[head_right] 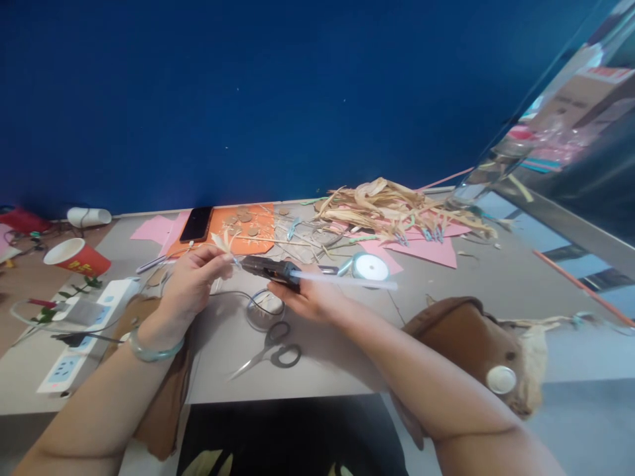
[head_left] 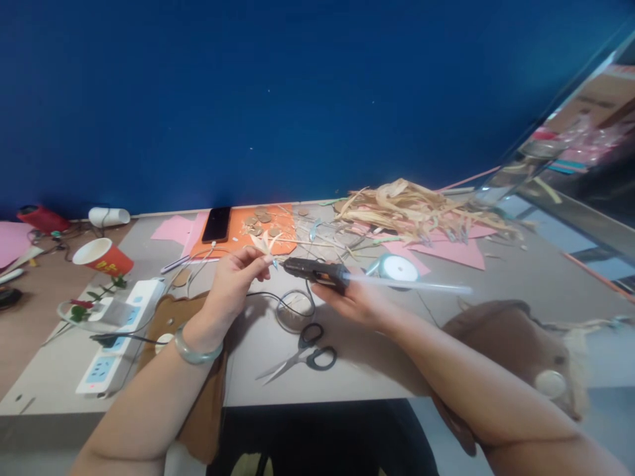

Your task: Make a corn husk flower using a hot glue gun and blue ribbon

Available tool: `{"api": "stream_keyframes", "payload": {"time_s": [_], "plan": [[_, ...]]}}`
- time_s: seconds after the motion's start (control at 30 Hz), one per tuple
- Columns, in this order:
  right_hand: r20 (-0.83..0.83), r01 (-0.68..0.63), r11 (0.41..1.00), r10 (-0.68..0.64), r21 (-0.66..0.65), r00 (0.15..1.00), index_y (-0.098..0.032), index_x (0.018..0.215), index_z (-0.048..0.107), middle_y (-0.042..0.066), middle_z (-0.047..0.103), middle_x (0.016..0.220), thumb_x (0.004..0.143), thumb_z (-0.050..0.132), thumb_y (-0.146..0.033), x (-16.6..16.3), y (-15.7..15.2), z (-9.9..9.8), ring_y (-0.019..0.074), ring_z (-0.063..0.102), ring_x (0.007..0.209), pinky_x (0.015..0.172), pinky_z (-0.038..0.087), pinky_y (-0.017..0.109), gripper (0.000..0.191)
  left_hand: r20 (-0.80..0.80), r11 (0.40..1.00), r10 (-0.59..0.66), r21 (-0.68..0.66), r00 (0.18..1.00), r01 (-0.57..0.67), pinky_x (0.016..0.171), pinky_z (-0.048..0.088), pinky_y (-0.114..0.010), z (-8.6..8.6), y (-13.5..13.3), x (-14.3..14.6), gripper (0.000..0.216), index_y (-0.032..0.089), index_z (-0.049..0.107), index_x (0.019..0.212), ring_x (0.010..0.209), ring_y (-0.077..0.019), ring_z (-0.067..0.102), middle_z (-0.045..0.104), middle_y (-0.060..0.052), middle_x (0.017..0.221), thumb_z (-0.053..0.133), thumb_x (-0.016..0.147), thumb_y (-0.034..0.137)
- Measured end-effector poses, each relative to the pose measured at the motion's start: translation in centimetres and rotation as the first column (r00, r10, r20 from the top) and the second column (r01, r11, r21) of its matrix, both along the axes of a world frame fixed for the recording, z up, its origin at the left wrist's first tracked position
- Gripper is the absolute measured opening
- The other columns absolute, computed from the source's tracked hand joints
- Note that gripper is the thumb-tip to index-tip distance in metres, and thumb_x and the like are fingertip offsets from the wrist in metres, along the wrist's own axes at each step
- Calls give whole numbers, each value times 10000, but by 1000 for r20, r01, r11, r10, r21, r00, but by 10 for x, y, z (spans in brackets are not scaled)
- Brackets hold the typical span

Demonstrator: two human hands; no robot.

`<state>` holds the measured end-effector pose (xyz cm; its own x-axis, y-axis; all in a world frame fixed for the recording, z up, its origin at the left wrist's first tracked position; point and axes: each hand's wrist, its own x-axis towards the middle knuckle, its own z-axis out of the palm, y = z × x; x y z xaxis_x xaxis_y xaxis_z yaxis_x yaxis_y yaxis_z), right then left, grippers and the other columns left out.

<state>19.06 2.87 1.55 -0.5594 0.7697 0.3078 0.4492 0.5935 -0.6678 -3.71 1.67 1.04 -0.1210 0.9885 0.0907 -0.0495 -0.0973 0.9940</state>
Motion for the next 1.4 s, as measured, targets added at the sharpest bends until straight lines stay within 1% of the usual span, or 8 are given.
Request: {"api": "stream_keyframes", "payload": {"time_s": [0.2, 0.3, 0.53, 0.63, 0.83, 1.13, 1.23, 1.4], "plan": [[3, 3, 999, -3, -32, 1000, -163, 891, 624, 50, 660, 769, 905, 510, -358, 0, -1, -1, 172, 598, 672, 637, 466, 270, 227, -68, 999, -14, 30, 998, 16, 563, 416, -229, 1, -2, 1, 196, 156, 635, 680, 530, -94, 514, 598, 12, 560, 733, 731, 318], [12, 18, 999, -17, -31, 1000, -166, 923, 634, 52, 670, 787, 907, 505, -366, 0, -1, -1, 179, 611, 691, 652, 474, 274, 238, -75, 1000, -15, 26, 997, 17, 556, 417, -226, 1, -3, 1, 195, 158, 639, 689, 531, -95, 518, 599, 12, 561, 736, 733, 321], [-20, -13, 999, 13, -40, 1000, -149, 974, 647, 65, 700, 847, 904, 517, -336, -2, 1, -2, 190, 646, 755, 693, 488, 274, 239, -79, 999, -21, 27, 997, 23, 552, 421, -223, 2, -4, 2, 190, 157, 650, 703, 534, -95, 522, 604, 10, 564, 741, 732, 322], [5, -8, 998, 9, -57, 1000, -145, 1004, 651, 68, 708, 860, 902, 525, -339, -2, 0, 0, 193, 654, 768, 701, 493, 274, 253, -77, 999, -19, 28, 997, 22, 555, 422, -222, 2, -4, 2, 193, 160, 648, 699, 536, -94, 522, 604, 12, 562, 743, 731, 324], [56, 17, 999, -15, -48, 998, -160, 1008, 665, 64, 712, 845, 903, 523, -344, -1, -2, 5, 198, 658, 744, 687, 499, 281, 255, -75, 999, -18, 32, 997, 21, 547, 419, -222, 0, -4, 1, 185, 162, 649, 699, 529, -92, 518, 602, 14, 560, 743, 732, 318], [48, 19, 998, -17, -52, 999, -151, 972, 666, 68, 717, 841, 894, 538, -337, -1, -2, 3, 197, 662, 752, 682, 498, 274, 239, -74, 999, -19, 37, 997, 22, 548, 417, -227, 0, -3, 1, 182, 160, 649, 703, 527, -93, 518, 604, 12, 557, 743, 734, 314], [31, 2, 998, 0, -63, 1000, -148, 997, 661, 69, 717, 856, 901, 526, -343, -1, -2, 4, 195, 659, 756, 675, 496, 274, 256, -74, 999, -22, 35, 997, 25, 549, 419, -228, 0, -3, 1, 184, 159, 648, 696, 530, -95, 521, 605, 11, 558, 741, 734, 313], [65, 12, 997, -7, -71, 998, -143, 972, 665, 69, 710, 824, 895, 532, -345, 0, -2, 4, 192, 646, 725, 662, 492, 277, 254, -59, 999, -15, 46, 998, 18, 548, 416, -228, 1, -3, 2, 187, 159, 649, 691, 525, -94, 518, 602, 12, 552, 746, 725, 315]]}}
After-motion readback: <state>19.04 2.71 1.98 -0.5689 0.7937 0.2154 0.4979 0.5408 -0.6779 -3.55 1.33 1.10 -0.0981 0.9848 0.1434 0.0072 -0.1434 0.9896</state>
